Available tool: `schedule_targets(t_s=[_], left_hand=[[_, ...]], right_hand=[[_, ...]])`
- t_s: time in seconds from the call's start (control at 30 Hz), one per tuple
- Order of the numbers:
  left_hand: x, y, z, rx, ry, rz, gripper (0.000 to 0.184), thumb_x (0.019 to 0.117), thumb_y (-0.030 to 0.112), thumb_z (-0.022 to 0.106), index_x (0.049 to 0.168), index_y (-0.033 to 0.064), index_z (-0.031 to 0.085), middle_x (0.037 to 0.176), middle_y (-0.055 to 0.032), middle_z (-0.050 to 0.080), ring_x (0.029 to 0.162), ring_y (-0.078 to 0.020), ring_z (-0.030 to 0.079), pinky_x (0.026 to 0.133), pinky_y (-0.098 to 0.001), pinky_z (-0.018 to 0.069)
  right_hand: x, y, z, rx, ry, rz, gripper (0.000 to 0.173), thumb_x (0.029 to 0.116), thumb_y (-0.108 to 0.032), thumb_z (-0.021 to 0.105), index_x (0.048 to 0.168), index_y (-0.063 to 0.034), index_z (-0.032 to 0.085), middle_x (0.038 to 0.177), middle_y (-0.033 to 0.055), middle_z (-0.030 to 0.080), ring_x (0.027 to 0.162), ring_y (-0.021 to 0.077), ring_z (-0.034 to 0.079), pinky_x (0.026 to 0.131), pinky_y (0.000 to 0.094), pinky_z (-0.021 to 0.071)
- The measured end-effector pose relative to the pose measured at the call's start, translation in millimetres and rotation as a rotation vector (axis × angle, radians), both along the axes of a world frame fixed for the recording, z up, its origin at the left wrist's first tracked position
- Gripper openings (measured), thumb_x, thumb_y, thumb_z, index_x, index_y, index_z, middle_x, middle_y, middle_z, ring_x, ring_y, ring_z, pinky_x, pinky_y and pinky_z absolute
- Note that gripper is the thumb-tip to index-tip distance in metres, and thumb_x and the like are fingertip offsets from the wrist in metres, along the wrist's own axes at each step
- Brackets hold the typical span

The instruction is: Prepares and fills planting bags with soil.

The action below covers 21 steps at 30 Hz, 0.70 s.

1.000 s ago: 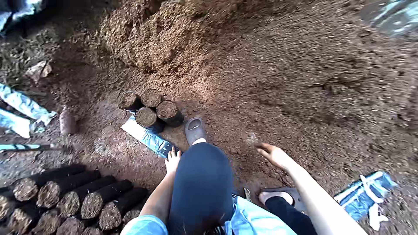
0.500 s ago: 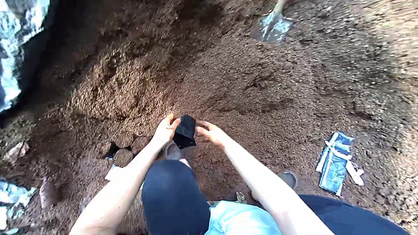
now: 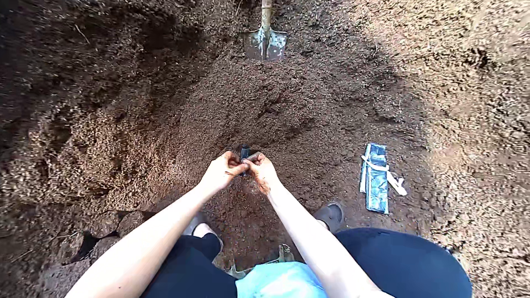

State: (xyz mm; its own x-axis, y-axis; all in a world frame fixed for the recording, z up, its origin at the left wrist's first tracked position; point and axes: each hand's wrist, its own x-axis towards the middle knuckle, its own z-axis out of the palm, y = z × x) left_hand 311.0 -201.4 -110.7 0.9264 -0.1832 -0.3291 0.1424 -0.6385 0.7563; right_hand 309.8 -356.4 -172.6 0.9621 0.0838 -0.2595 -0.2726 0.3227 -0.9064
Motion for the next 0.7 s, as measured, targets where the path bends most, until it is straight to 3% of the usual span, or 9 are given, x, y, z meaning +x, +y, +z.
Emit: schedule_targets(t_s=[0.1, 0.17, 0.23, 0.3, 0.37, 0.47, 0.53, 0.6, 0.7], left_hand=[[0.8, -12.1, -11.6, -0.285, 0.209, 0.113, 0.044, 0.1059, 0.030, 0.061, 0.134, -0.0034, 0.053, 0.117, -0.0164, 0.068, 0.102, -0.0176, 0.071, 0.093, -0.0347, 0.0578], [1.2, -13.2, -16.5, -0.418, 0.297, 0.215, 0.040, 0.1082, 0.030, 0.056, 0.130, -0.0041, 0.053, 0.113, -0.0155, 0.068, 0.097, -0.0158, 0.071, 0.088, -0.0319, 0.0593], [5.3, -9.4, -23.3, -0.420, 0.327, 0.244, 0.030, 0.1075, 0.020, 0.057, 0.124, -0.0045, 0.055, 0.105, -0.0123, 0.068, 0.089, -0.0123, 0.070, 0.082, -0.0290, 0.0592], [7.1, -5.0, -28.3, -0.398, 0.328, 0.264, 0.024, 0.1102, 0.016, 0.050, 0.121, -0.0047, 0.057, 0.099, -0.0106, 0.067, 0.083, -0.0098, 0.069, 0.078, -0.0268, 0.0594], [8.3, -2.1, -28.1, -0.447, 0.354, 0.319, 0.020, 0.1111, 0.010, 0.044, 0.120, -0.0040, 0.056, 0.096, -0.0092, 0.065, 0.080, -0.0085, 0.068, 0.075, -0.0244, 0.0593], [11.8, 7.4, -38.4, -0.422, 0.310, 0.289, 0.020, 0.1070, 0.002, 0.049, 0.124, -0.0043, 0.057, 0.106, -0.0130, 0.065, 0.090, -0.0129, 0.067, 0.082, -0.0287, 0.0581], [15.8, 13.4, -49.3, -0.283, 0.218, 0.217, 0.024, 0.1022, 0.001, 0.056, 0.126, -0.0029, 0.059, 0.113, -0.0173, 0.066, 0.096, -0.0195, 0.067, 0.087, -0.0363, 0.0572], [18.3, 13.9, -51.1, -0.187, 0.172, 0.187, 0.041, 0.0985, 0.001, 0.061, 0.138, -0.0001, 0.053, 0.121, -0.0213, 0.066, 0.103, -0.0256, 0.068, 0.093, -0.0431, 0.0551], [20.6, 11.5, -48.0, -0.199, 0.130, 0.227, 0.048, 0.0968, 0.008, 0.071, 0.139, 0.0025, 0.050, 0.104, -0.0118, 0.071, 0.087, -0.0136, 0.069, 0.085, -0.0330, 0.0567]], right_hand=[[-0.4, -1.6, -9.9, -0.152, -0.042, 0.018, 0.036, 0.0909, 0.004, 0.071, 0.120, 0.0015, 0.049, 0.093, 0.0098, 0.064, 0.078, 0.0126, 0.065, 0.075, 0.0310, 0.0575], [-2.5, -1.9, -9.0, -0.357, -0.084, 0.103, 0.047, 0.0900, -0.003, 0.076, 0.128, 0.0011, 0.048, 0.098, 0.0115, 0.066, 0.083, 0.0139, 0.067, 0.080, 0.0326, 0.0573], [-4.5, -0.9, -4.7, -0.515, -0.110, 0.185, 0.055, 0.0891, -0.009, 0.078, 0.133, -0.0005, 0.047, 0.099, 0.0125, 0.066, 0.086, 0.0176, 0.065, 0.083, 0.0367, 0.0554], [-5.1, -2.1, -6.8, -0.540, -0.124, 0.252, 0.063, 0.0878, -0.018, 0.082, 0.136, -0.0009, 0.045, 0.099, 0.0114, 0.063, 0.086, 0.0176, 0.062, 0.082, 0.0359, 0.0538], [-4.5, -5.2, -10.8, -0.472, -0.123, 0.266, 0.059, 0.0909, -0.022, 0.079, 0.136, 0.0005, 0.048, 0.110, 0.0143, 0.062, 0.094, 0.0183, 0.064, 0.086, 0.0354, 0.0547], [-2.0, -6.6, -15.5, -0.420, -0.095, 0.221, 0.036, 0.1019, -0.017, 0.064, 0.130, 0.0040, 0.056, 0.119, 0.0184, 0.066, 0.101, 0.0192, 0.069, 0.092, 0.0363, 0.0576], [-1.1, -4.2, -18.1, -0.462, -0.083, 0.218, 0.034, 0.1009, -0.014, 0.065, 0.130, 0.0027, 0.058, 0.124, 0.0178, 0.066, 0.107, 0.0182, 0.068, 0.096, 0.0348, 0.0556], [-1.5, 1.2, -22.7, -0.481, -0.080, 0.218, 0.038, 0.0976, -0.011, 0.069, 0.131, 0.0026, 0.057, 0.128, 0.0181, 0.065, 0.110, 0.0175, 0.068, 0.097, 0.0327, 0.0553], [-1.3, 11.4, -27.5, -0.443, -0.042, 0.159, 0.041, 0.0975, -0.012, 0.069, 0.133, 0.0023, 0.054, 0.124, 0.0179, 0.064, 0.103, 0.0174, 0.069, 0.092, 0.0331, 0.0567]])
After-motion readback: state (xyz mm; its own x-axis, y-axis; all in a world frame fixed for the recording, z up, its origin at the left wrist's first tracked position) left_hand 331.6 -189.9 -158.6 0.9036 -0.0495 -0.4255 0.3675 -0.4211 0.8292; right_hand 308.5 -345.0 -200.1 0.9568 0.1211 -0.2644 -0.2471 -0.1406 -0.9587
